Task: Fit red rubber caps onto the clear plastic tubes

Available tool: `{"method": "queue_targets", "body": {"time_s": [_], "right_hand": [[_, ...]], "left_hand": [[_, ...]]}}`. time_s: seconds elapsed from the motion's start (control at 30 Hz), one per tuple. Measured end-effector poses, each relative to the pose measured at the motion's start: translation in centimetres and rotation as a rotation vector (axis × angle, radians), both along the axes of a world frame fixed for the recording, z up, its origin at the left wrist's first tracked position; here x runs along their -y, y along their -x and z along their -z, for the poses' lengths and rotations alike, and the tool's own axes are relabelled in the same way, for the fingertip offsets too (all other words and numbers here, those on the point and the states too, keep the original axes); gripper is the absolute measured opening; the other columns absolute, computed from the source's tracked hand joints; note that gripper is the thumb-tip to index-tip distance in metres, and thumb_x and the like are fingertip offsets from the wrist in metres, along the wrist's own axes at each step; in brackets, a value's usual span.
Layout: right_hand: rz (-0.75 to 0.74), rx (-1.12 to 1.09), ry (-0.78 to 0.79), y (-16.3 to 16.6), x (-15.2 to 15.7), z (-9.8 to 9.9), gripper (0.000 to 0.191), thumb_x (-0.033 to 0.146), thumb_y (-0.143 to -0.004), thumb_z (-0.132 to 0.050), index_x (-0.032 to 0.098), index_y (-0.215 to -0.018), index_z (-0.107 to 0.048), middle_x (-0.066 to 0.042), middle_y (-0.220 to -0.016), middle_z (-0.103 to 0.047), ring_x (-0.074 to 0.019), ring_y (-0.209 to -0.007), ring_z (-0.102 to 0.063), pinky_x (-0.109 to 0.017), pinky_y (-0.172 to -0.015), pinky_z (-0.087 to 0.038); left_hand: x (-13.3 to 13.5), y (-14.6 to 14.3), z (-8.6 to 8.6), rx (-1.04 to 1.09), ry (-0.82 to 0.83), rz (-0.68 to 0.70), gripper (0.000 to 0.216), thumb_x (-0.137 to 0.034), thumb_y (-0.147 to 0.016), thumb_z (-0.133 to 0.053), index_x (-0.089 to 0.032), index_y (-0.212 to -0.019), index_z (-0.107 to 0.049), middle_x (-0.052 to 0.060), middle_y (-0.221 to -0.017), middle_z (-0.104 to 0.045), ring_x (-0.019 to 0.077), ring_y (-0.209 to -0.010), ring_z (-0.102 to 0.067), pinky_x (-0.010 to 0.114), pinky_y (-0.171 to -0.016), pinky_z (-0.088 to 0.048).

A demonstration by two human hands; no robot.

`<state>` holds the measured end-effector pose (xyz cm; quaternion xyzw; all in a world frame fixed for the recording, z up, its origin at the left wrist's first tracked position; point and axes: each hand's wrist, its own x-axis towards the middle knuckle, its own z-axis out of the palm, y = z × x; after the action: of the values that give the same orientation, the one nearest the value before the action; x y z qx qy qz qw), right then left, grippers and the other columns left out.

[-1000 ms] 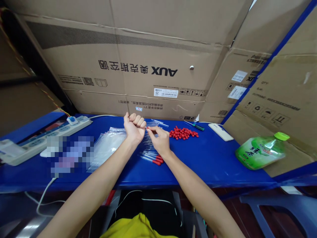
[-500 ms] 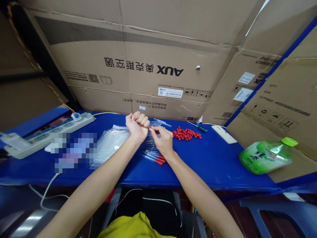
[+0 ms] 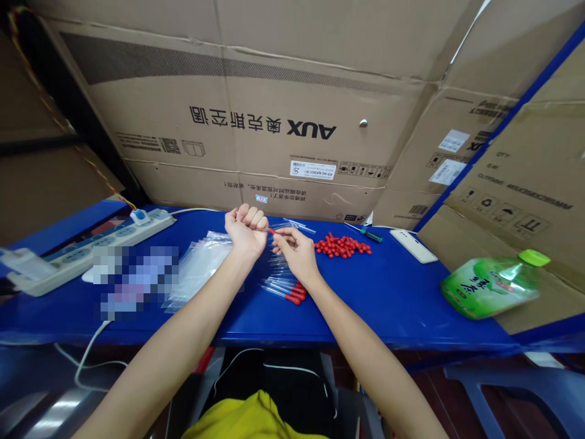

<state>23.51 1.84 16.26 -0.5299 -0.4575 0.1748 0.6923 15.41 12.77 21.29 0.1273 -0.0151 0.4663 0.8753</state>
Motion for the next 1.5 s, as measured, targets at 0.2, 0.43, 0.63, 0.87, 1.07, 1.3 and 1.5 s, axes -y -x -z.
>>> {"method": "queue_targets", "body": {"time_s": [0.2,0.43,0.63,0.87,1.07,1.3,1.5], "right_hand": [[-0.023,-0.107,-0.012,0.3,-0.3,0.2,0.040,0.055,-0.076,-0.082,0.020,-0.093,-0.071,-0.003,-0.078,-0.077,-0.0198,-0.069,-0.076,-0.033,-0.068,-0.064],[0.059,0.080,-0.021,0.6,0.4,0.1,0.027,0.048,-0.087,-0.074,0.024,-0.099,-0.078,-0.003,-0.087,-0.080,-0.0246,-0.078,-0.078,-0.041,-0.077,-0.068],[0.097,0.137,-0.027,0.7,0.4,0.1,0.024,0.045,-0.088,-0.073,0.024,-0.099,-0.078,-0.002,-0.088,-0.080,-0.0252,-0.077,-0.079,-0.041,-0.077,-0.068],[0.120,0.136,-0.039,0.9,0.4,0.1,0.023,0.045,-0.090,-0.071,0.024,-0.098,-0.077,-0.003,-0.089,-0.080,-0.0254,-0.080,-0.079,-0.041,-0.079,-0.068],[0.115,0.141,-0.049,0.9,0.2,0.0,0.023,0.044,-0.090,-0.071,0.024,-0.099,-0.077,-0.003,-0.088,-0.080,-0.0249,-0.078,-0.079,-0.040,-0.078,-0.068],[0.151,0.216,-0.035,0.8,0.4,0.0,0.021,0.042,-0.092,-0.069,0.025,-0.100,-0.078,-0.003,-0.088,-0.080,-0.0253,-0.077,-0.079,-0.041,-0.079,-0.067],[0.031,0.046,-0.015,0.6,0.3,-0.8,0.032,0.052,-0.086,-0.075,0.023,-0.099,-0.077,-0.003,-0.084,-0.079,-0.0231,-0.072,-0.077,-0.038,-0.074,-0.067]], "left_hand": [[-0.2,0.0,-0.1,-0.031,-0.009,-0.019,0.036,-0.027,-0.098,-0.038,-0.021,-0.065,-0.026,-0.009,-0.052,-0.011,0.0082,-0.040,-0.010,0.025,-0.040,-0.012],[0.1,-0.2,0.0,-0.048,-0.028,0.001,0.037,-0.025,-0.097,-0.039,-0.021,-0.065,-0.023,-0.008,-0.052,-0.012,0.0080,-0.040,-0.011,0.025,-0.040,-0.011],[0.4,-0.1,-0.3,-0.059,-0.035,0.004,0.038,-0.025,-0.098,-0.035,-0.022,-0.065,-0.017,-0.008,-0.053,-0.009,0.0083,-0.040,-0.009,0.025,-0.040,-0.011],[0.7,-0.1,-0.5,-0.089,-0.038,-0.004,0.040,-0.026,-0.098,-0.037,-0.022,-0.065,-0.016,-0.008,-0.053,-0.010,0.0085,-0.041,-0.008,0.026,-0.040,-0.011],[0.5,-0.3,-0.3,-0.043,-0.041,-0.001,0.039,-0.025,-0.097,-0.037,-0.022,-0.064,-0.017,-0.008,-0.052,-0.010,0.0084,-0.040,-0.009,0.027,-0.040,-0.010],[0.6,-0.4,-0.3,-0.084,-0.049,-0.012,0.038,-0.025,-0.098,-0.034,-0.022,-0.065,-0.015,-0.007,-0.054,-0.009,0.0087,-0.041,-0.009,0.026,-0.039,-0.011],[0.6,0.1,-1.0,-0.083,-0.074,-0.009,0.041,-0.028,-0.098,-0.038,-0.022,-0.064,-0.016,-0.007,-0.054,-0.009,0.0086,-0.041,-0.009,0.026,-0.040,-0.012]]}}
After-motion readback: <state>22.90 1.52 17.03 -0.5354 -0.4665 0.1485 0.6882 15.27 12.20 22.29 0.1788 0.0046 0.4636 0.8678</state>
